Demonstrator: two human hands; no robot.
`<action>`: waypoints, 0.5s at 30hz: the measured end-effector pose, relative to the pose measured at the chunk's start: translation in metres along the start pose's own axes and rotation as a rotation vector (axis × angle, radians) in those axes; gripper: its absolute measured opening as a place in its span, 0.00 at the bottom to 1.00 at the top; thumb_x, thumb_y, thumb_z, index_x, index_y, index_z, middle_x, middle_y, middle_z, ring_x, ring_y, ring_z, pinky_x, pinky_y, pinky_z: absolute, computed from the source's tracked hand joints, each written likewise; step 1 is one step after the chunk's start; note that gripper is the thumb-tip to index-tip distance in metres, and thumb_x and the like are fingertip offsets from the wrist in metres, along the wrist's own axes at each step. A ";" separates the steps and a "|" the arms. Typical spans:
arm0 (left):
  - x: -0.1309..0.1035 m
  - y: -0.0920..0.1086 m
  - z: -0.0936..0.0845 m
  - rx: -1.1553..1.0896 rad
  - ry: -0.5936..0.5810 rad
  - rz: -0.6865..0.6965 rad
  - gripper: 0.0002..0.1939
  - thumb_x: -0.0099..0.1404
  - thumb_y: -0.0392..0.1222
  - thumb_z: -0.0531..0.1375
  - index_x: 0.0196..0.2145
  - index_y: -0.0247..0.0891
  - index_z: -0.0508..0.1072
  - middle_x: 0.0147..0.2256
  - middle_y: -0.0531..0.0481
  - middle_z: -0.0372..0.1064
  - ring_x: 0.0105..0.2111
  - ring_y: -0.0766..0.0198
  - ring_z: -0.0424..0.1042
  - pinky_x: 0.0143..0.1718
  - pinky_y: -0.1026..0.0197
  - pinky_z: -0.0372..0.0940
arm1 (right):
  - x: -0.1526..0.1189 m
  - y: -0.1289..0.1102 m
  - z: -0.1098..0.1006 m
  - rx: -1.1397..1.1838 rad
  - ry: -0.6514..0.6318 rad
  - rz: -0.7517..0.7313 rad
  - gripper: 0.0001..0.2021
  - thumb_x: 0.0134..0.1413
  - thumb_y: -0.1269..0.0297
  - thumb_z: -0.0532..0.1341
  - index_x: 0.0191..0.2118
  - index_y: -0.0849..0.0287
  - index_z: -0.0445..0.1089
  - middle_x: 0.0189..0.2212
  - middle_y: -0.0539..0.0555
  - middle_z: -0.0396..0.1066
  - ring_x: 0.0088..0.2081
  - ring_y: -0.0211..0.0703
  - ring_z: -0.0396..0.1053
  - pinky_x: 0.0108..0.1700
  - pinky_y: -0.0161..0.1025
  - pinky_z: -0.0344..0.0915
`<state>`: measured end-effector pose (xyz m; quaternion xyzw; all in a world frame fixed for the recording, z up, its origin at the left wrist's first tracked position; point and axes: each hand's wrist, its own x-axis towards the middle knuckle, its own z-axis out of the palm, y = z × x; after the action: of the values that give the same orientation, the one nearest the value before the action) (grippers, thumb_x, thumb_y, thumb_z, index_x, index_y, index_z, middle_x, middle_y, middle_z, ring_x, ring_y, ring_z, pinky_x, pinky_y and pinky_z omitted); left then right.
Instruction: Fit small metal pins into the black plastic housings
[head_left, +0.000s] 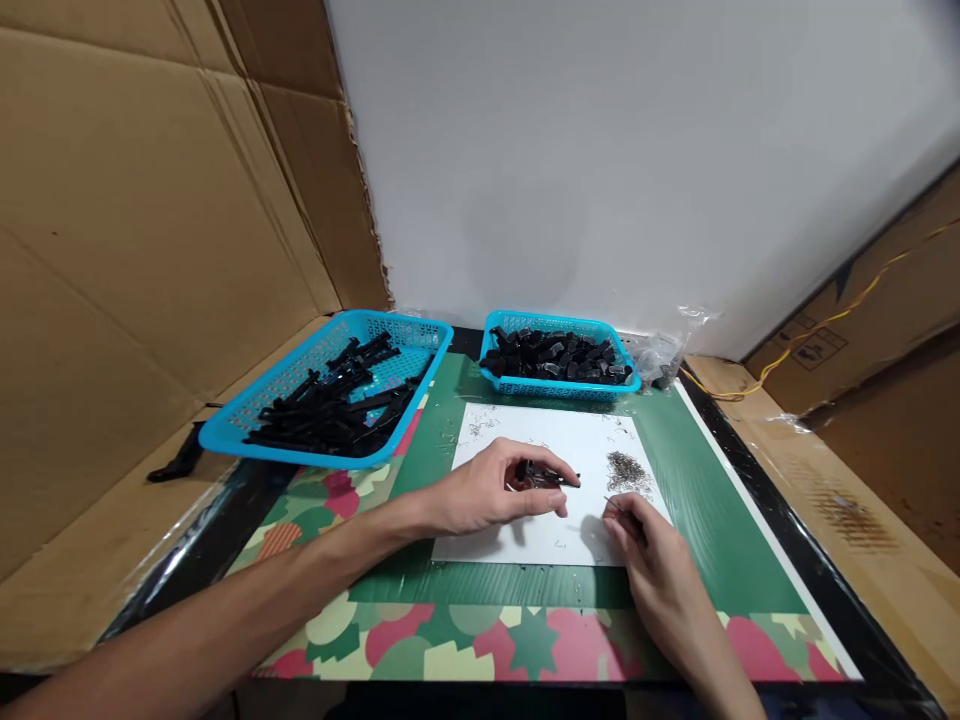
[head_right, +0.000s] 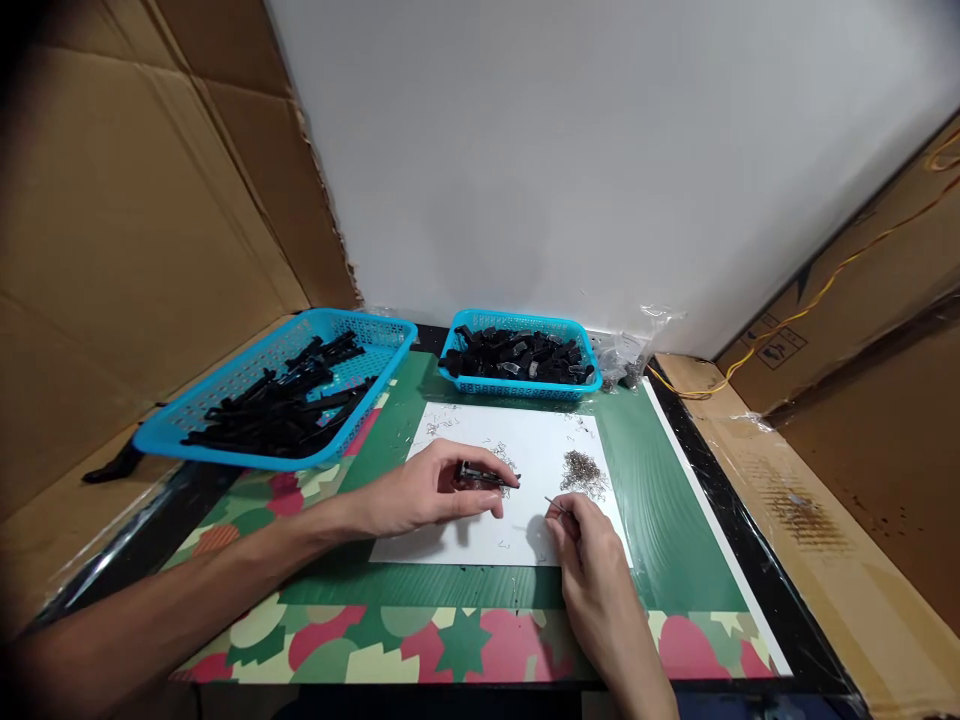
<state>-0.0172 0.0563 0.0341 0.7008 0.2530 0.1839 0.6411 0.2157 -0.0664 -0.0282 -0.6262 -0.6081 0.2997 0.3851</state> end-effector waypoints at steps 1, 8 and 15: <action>-0.001 -0.003 0.003 -0.083 -0.010 -0.027 0.20 0.70 0.52 0.67 0.53 0.37 0.81 0.41 0.43 0.82 0.24 0.71 0.66 0.24 0.67 0.58 | -0.001 -0.004 0.001 0.026 0.036 -0.002 0.13 0.76 0.54 0.54 0.40 0.55 0.68 0.34 0.51 0.70 0.34 0.44 0.67 0.37 0.37 0.63; -0.012 -0.025 0.024 -0.285 -0.032 -0.073 0.19 0.74 0.53 0.64 0.50 0.34 0.81 0.45 0.41 0.79 0.20 0.76 0.58 0.19 0.68 0.51 | -0.012 -0.026 0.019 0.080 0.348 -0.180 0.08 0.74 0.62 0.57 0.40 0.54 0.69 0.34 0.51 0.69 0.36 0.44 0.67 0.39 0.37 0.62; -0.019 -0.023 0.038 -0.131 0.023 0.054 0.15 0.75 0.51 0.63 0.45 0.36 0.80 0.36 0.49 0.74 0.30 0.68 0.64 0.31 0.66 0.59 | -0.021 -0.032 0.043 0.055 0.373 -0.303 0.06 0.72 0.69 0.59 0.42 0.54 0.73 0.29 0.49 0.66 0.31 0.43 0.62 0.35 0.39 0.59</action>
<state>-0.0132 0.0158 0.0085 0.6617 0.2286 0.2253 0.6776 0.1611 -0.0836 -0.0254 -0.5617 -0.6051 0.1343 0.5480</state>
